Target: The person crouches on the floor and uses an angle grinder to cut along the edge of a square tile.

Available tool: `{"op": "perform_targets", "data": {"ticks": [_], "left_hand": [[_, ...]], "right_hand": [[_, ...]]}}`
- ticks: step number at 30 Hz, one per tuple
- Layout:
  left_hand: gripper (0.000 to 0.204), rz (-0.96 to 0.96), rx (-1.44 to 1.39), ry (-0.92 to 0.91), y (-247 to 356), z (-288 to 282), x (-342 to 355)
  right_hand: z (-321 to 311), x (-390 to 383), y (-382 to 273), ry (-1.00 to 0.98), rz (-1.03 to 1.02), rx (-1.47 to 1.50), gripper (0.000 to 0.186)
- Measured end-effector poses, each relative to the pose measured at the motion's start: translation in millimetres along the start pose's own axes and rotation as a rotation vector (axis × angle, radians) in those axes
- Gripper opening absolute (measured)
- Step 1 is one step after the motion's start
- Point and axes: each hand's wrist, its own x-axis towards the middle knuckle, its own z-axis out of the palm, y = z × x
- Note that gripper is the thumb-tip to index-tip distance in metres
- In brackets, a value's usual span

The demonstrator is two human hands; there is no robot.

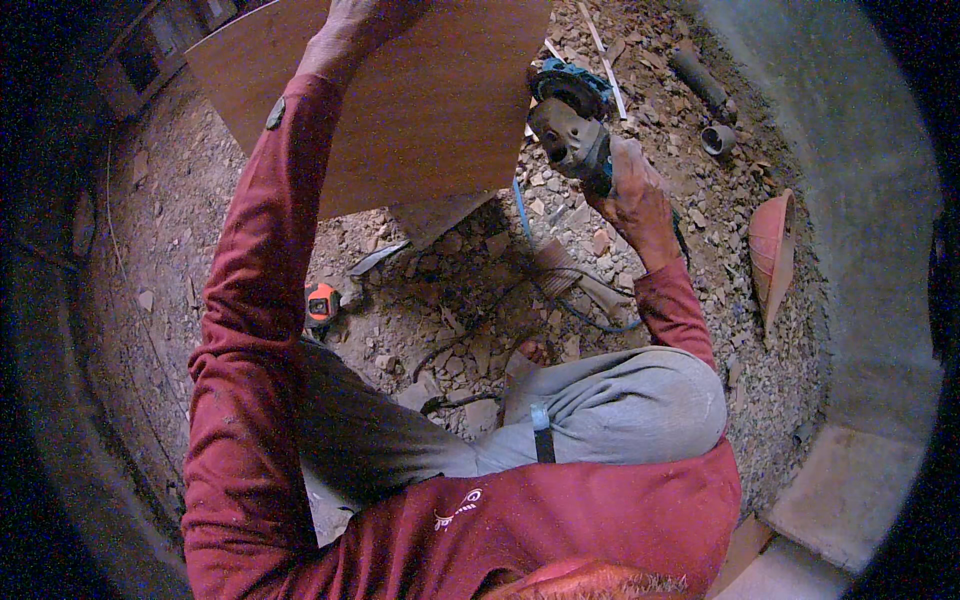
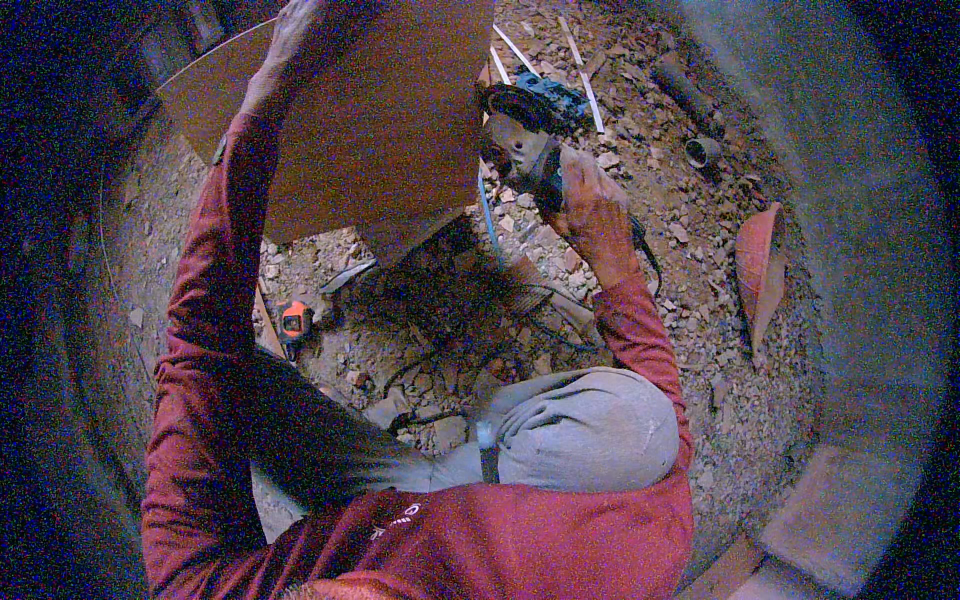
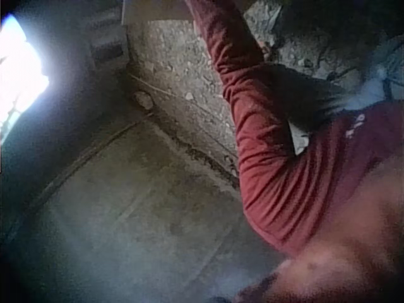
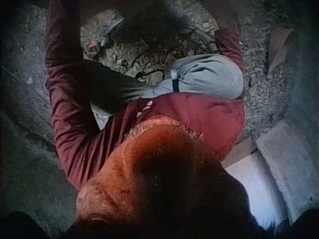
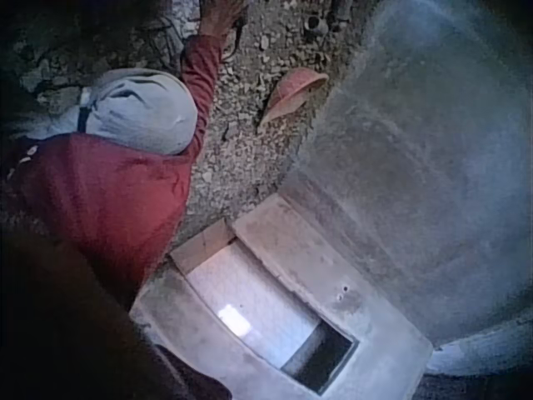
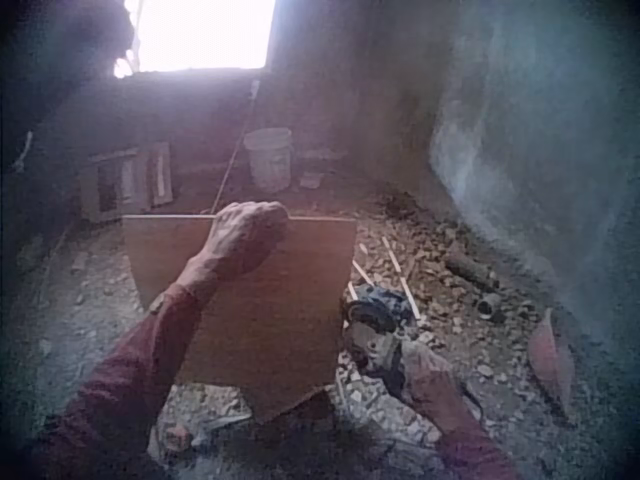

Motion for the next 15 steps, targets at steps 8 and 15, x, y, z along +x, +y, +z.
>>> {"op": "perform_targets", "data": {"ticks": [8,15], "left_hand": [[0.018,0.003,-0.022,0.027,-0.8,0.6,-0.8],[0.019,-0.002,-0.027,0.01,2.8,-3.4,-1.3]], "right_hand": [[-1.1,2.0,-1.3,-0.002,-0.003,0.045,0.069],[-2.6,3.3,-1.6,-0.009,0.001,0.069,0.073]]}}
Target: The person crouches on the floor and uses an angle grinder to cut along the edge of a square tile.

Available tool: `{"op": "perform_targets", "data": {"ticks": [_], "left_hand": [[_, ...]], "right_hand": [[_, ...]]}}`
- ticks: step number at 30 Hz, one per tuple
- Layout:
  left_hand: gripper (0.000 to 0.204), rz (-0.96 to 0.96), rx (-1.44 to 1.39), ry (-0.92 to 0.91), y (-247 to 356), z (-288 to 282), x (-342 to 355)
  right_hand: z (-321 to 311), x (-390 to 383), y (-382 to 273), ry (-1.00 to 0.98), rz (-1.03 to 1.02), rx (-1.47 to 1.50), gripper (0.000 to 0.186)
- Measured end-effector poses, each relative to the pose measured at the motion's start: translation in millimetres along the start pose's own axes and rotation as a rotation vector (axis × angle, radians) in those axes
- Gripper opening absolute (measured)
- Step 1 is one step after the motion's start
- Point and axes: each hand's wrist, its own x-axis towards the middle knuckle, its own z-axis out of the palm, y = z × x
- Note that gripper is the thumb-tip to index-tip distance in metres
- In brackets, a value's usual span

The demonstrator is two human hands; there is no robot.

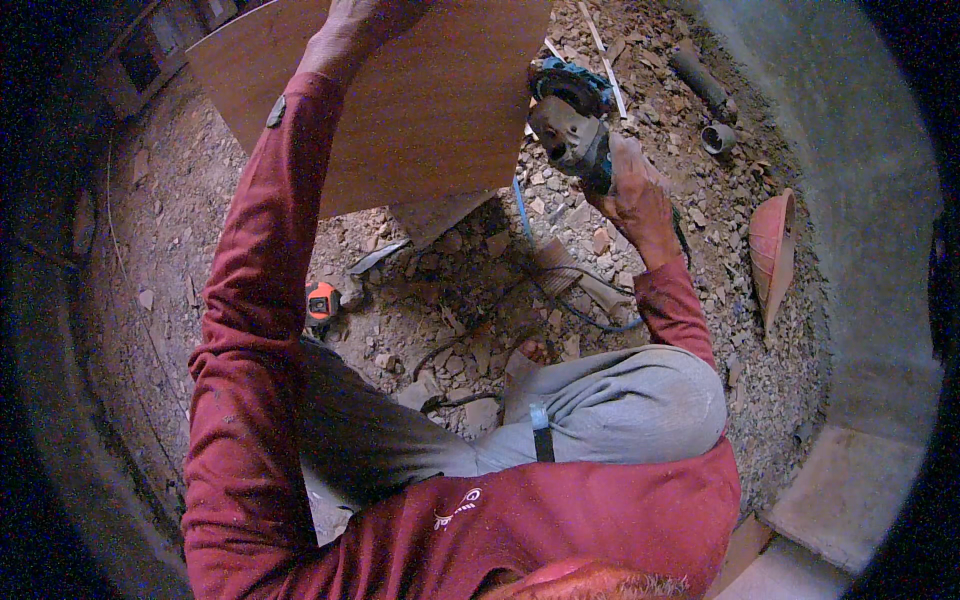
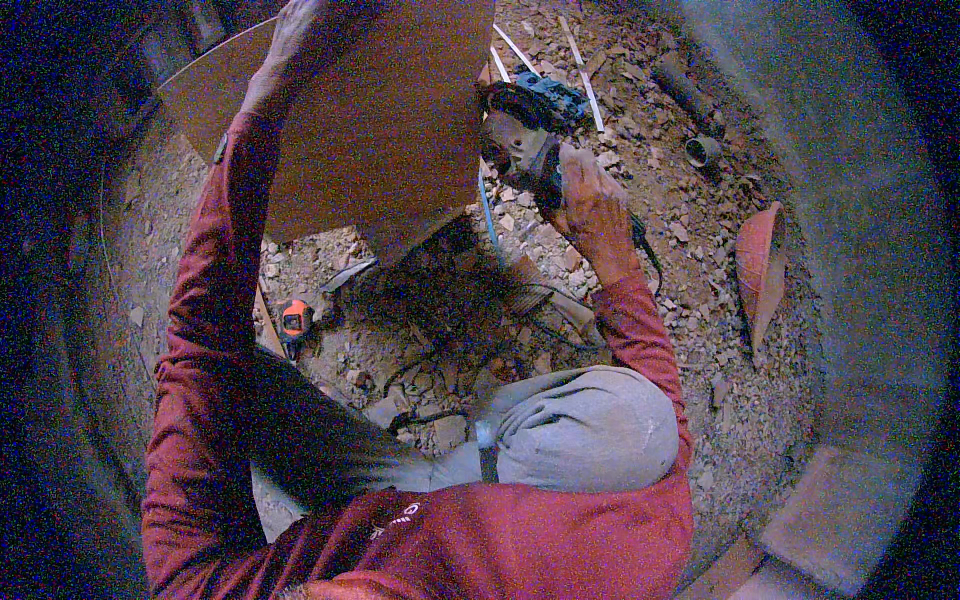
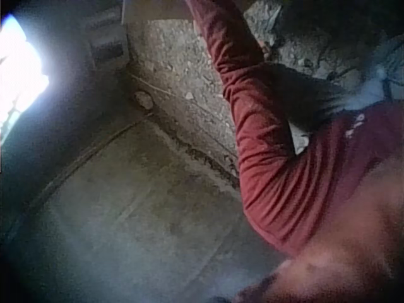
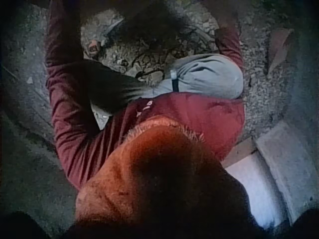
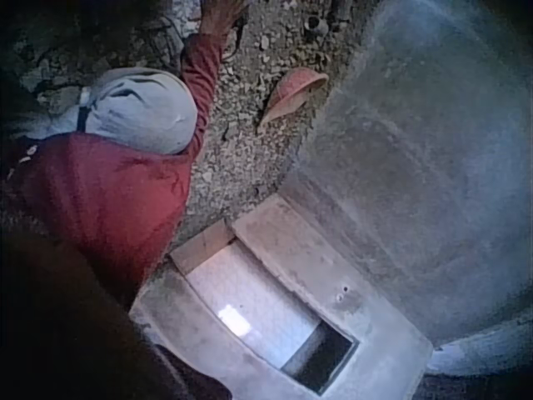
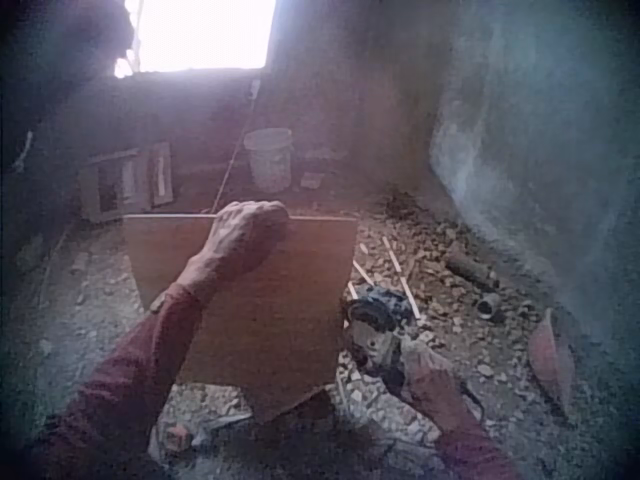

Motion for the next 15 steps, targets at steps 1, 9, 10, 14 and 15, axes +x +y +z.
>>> {"op": "perform_targets", "data": {"ticks": [1,9,10,14,15], "left_hand": [[0.019,-0.007,0.001,0.002,0.7,0.2,-0.4],[0.021,0.012,-0.012,0.015,-0.4,1.1,-1.0],[0.021,0.021,0.006,0.023,-2.8,0.8,-2.0],[0.022,0.031,0.004,0.019,-4.0,2.6,1.0],[0.022,0.013,0.005,0.003,-2.8,1.9,1.0]], "right_hand": [[0.2,-0.7,-0.5,-0.005,0.009,-0.003,0.074],[5.4,-9.5,-1.9,-0.112,0.067,-0.091,0.08],[4.4,-7.5,-5.6,-0.151,0.098,-0.08,0.081],[5.3,-11.3,6.3,-0.069,0.052,-0.08,0.081],[6.3,-12.6,8.8,0.01,-0.006,-0.077,0.081]]}}
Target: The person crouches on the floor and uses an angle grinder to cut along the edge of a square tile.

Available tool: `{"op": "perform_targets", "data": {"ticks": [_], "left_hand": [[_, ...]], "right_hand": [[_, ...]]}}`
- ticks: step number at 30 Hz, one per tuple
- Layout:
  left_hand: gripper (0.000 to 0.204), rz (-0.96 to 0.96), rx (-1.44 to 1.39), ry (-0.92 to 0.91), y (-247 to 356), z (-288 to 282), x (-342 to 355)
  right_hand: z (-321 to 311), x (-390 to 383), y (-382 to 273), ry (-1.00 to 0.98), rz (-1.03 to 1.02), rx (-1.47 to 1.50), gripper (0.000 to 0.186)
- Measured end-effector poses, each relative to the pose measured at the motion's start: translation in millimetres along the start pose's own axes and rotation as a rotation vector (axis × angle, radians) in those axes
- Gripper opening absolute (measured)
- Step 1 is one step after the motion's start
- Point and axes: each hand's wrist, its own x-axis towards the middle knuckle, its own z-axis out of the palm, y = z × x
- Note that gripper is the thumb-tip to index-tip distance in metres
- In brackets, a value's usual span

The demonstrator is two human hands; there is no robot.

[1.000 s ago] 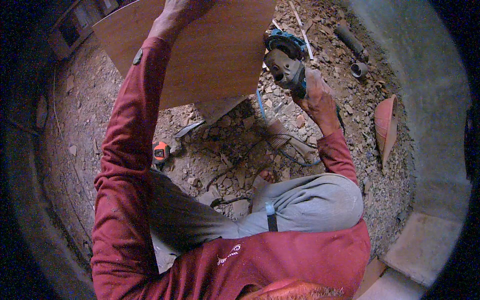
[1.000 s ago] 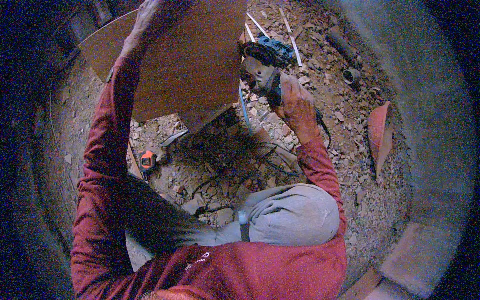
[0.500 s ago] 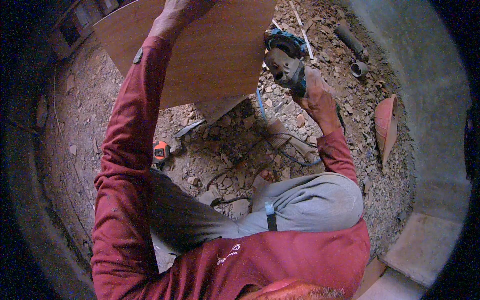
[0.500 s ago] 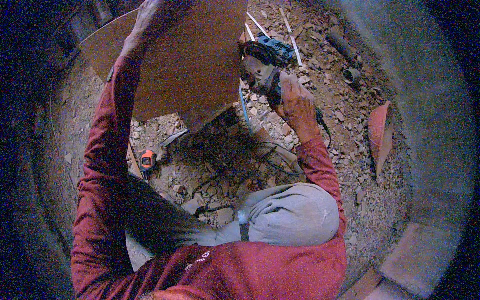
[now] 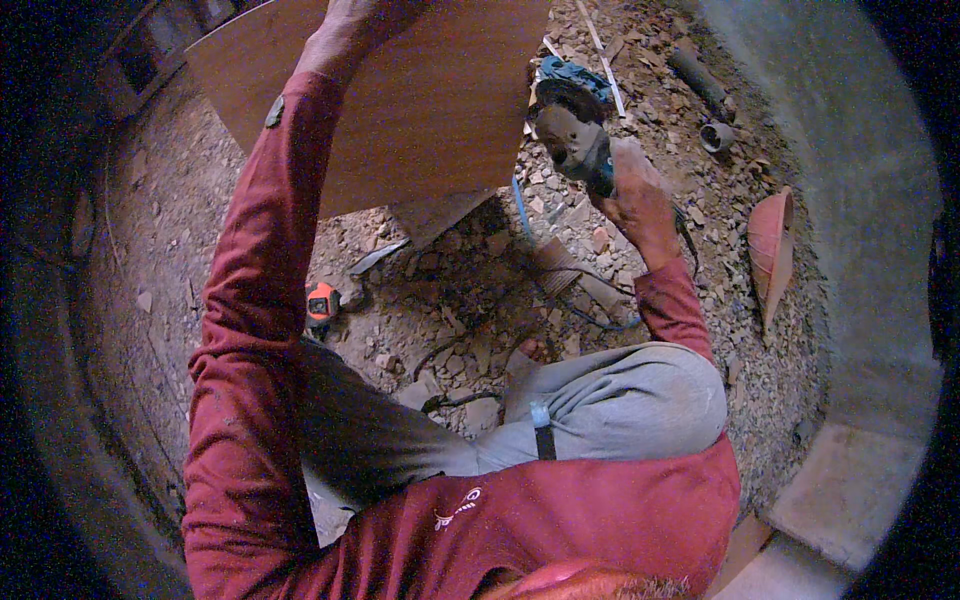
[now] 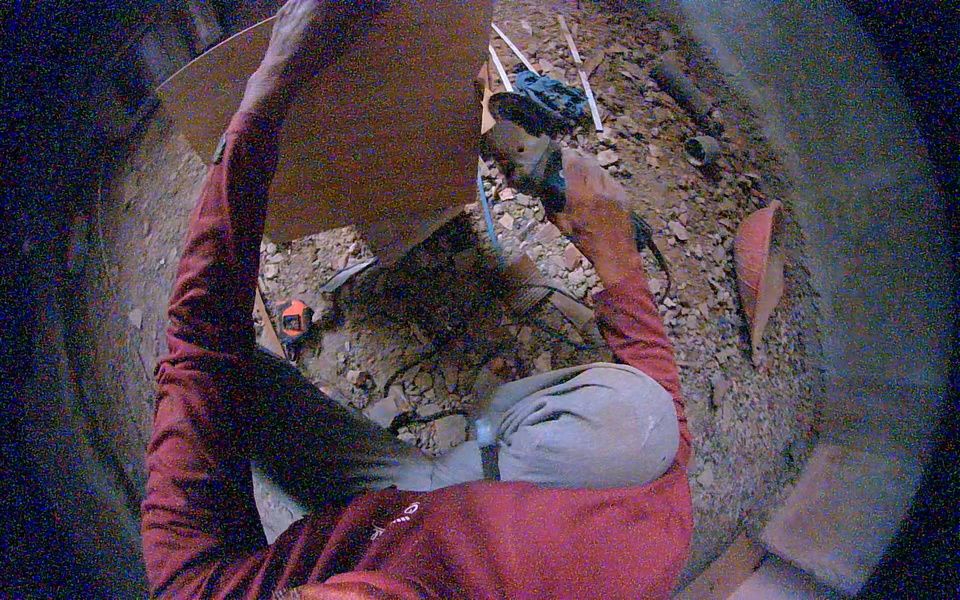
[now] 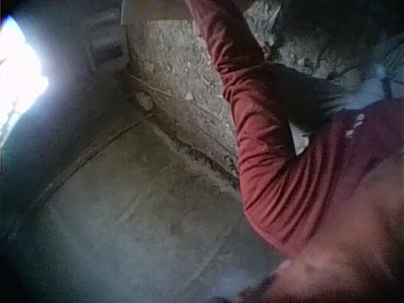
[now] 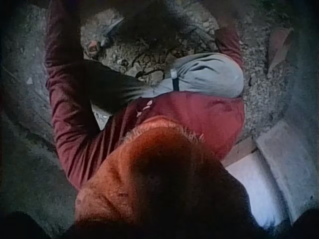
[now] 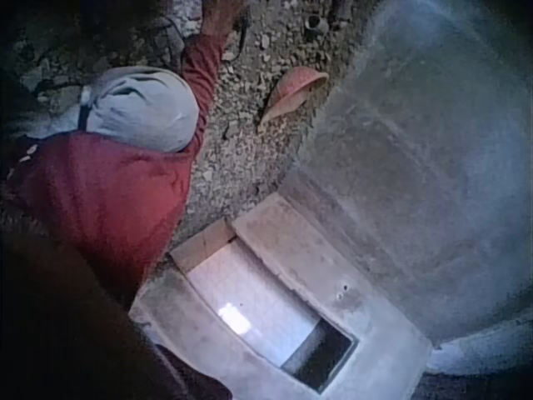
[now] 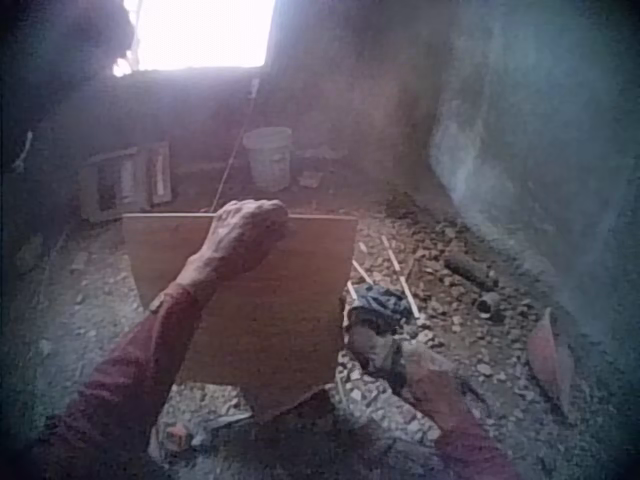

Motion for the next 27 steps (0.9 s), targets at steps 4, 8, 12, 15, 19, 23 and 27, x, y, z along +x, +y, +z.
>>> {"op": "perform_targets", "data": {"ticks": [4,8,12,15,19,23,27], "left_hand": [[0.023,-0.056,0.002,-0.037,6.8,0.4,1.9],[0.021,-0.065,0.045,-0.023,8.5,-1.2,3.9],[0.017,-0.056,0.06,-0.051,8.1,-3.1,1.8],[0.017,-0.056,0.095,-0.057,8.9,3.5,3.7],[0.016,-0.049,0.084,-0.016,2.1,1.7,1.2],[0.015,-0.027,0.025,-0.013,3.1,1.8,2.6],[0.015,-0.007,0.011,-0.013,-4.3,6.0,0.1]], "right_hand": [[-19.7,2.5,7.1,-0.168,0.251,0.107,0.076],[-36.9,16.5,2.2,-0.132,0.411,0.59,0.059],[-57.6,42.3,-12.4,-0.355,0.564,1.05,0.051],[-60.7,52.6,-3.9,-0.488,0.69,1.214,0.046],[-55.5,67.0,-2.5,-0.444,0.696,1.259,0.044],[-60.7,72.7,-2.4,-0.41,0.696,1.287,0.046],[-74.4,80.5,-15.1,-0.391,0.686,1.276,0.045]]}}
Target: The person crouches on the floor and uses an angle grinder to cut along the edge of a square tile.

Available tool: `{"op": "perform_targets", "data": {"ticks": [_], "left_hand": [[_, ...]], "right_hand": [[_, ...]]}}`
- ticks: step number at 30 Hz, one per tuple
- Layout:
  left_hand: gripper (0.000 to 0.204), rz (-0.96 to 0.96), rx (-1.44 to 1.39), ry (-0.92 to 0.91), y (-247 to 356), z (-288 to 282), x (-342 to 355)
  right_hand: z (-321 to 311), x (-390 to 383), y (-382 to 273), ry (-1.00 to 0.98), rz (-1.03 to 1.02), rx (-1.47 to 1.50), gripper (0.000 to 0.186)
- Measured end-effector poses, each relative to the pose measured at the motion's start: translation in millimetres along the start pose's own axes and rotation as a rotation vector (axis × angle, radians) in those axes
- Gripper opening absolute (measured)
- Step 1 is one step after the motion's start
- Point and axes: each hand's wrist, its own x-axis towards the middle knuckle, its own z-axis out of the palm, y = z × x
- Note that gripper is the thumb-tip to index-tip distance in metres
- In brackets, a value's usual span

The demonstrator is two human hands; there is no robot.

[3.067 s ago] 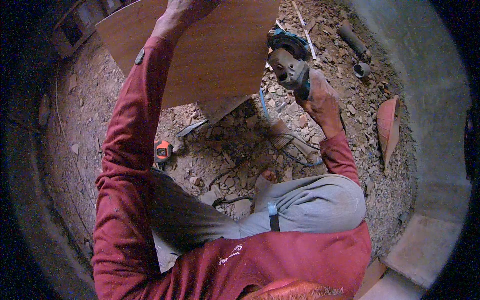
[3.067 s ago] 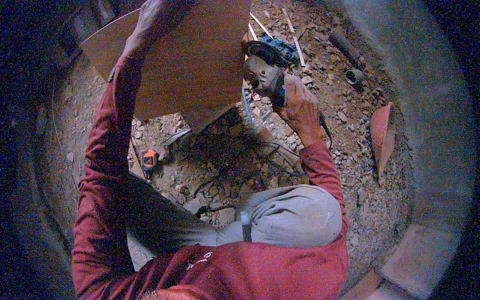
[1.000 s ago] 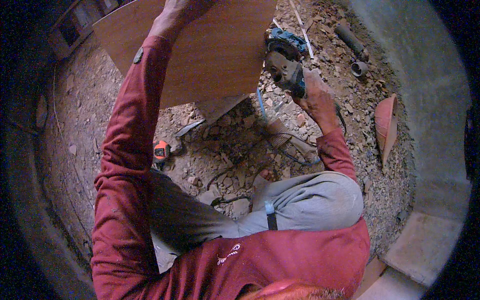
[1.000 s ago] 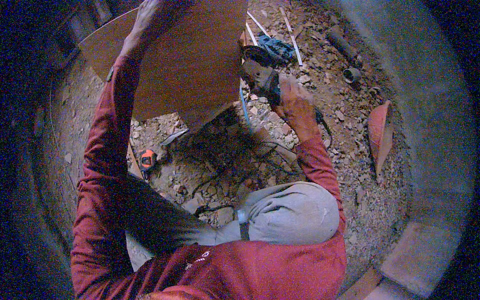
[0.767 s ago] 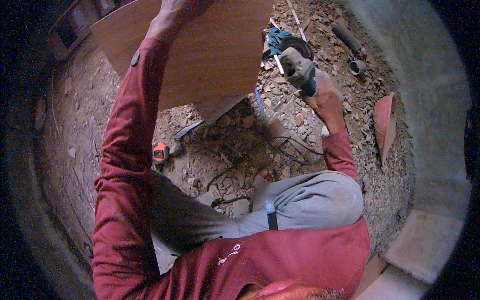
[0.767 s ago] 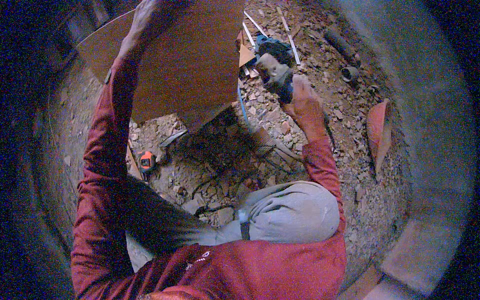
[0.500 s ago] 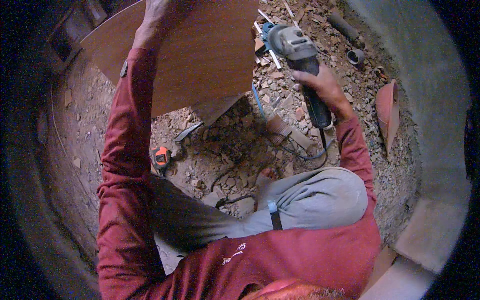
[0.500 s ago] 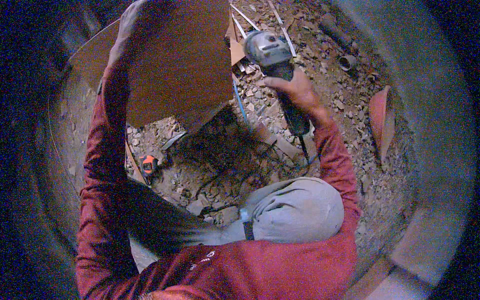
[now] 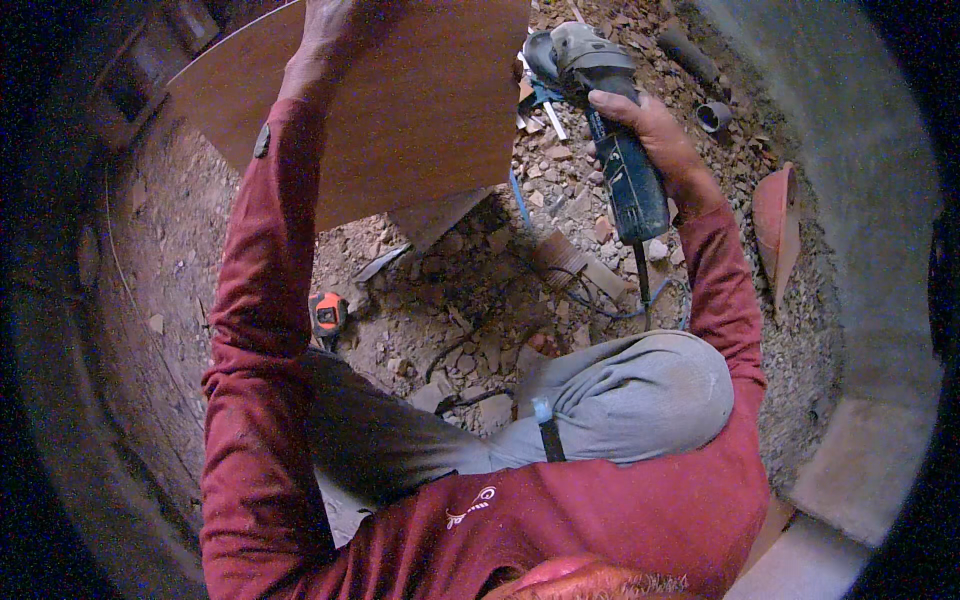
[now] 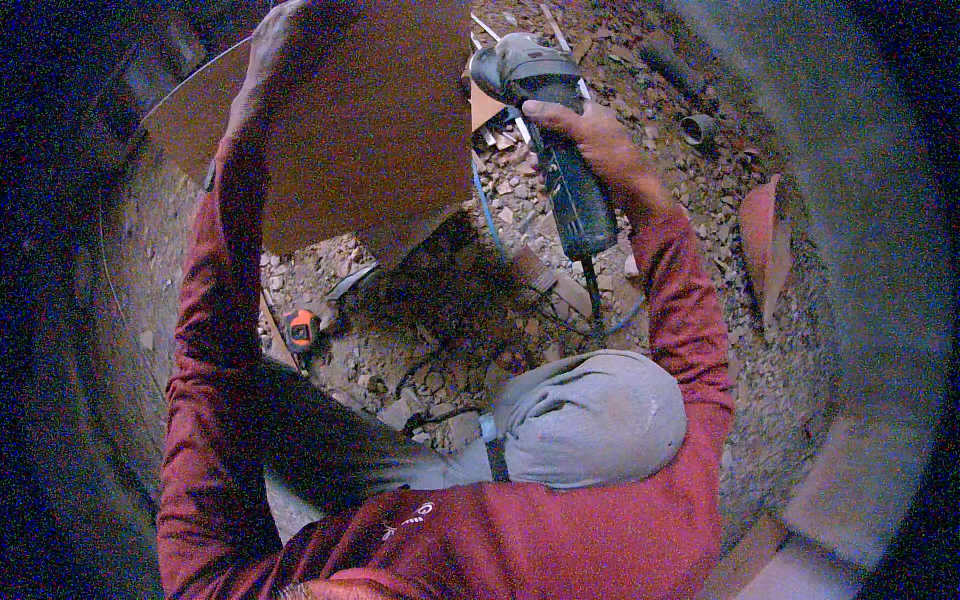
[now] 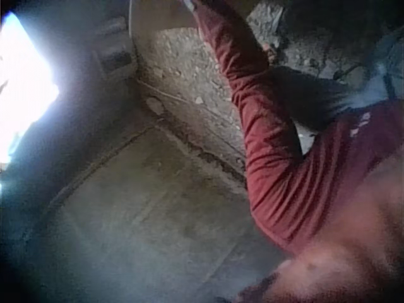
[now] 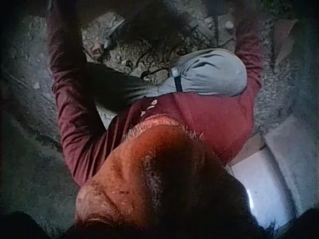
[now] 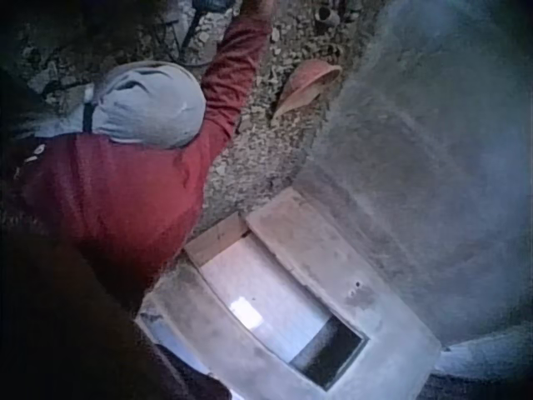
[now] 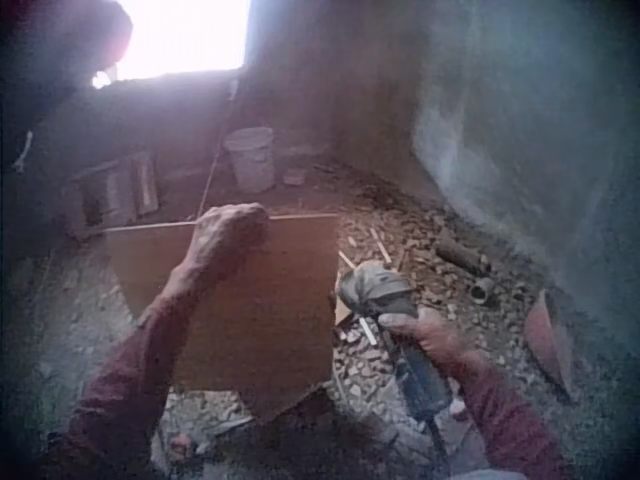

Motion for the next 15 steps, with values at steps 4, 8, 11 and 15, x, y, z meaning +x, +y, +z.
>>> {"op": "perform_targets", "data": {"ticks": [4,8,11,15], "left_hand": [[0.016,-0.011,0.067,0.011,9.3,-5.5,-1.2],[0.018,-0.007,0.033,0.029,8.2,-4.6,-2.7],[0.019,0.009,0.027,0.054,8.3,-3.0,-2.9],[0.019,-0.002,0.063,0.032,10.2,-4.7,-1.1]], "right_hand": [[-0.4,0.5,-3.9,-0.004,0.038,0.005,0.046],[0.9,0.4,-4.7,-0.022,0.025,-0.025,0.046],[2.5,0.5,-5.1,-0.013,0.036,-0.039,0.046],[3.7,0.5,-5.4,-0.031,0.023,-0.042,0.046]]}}
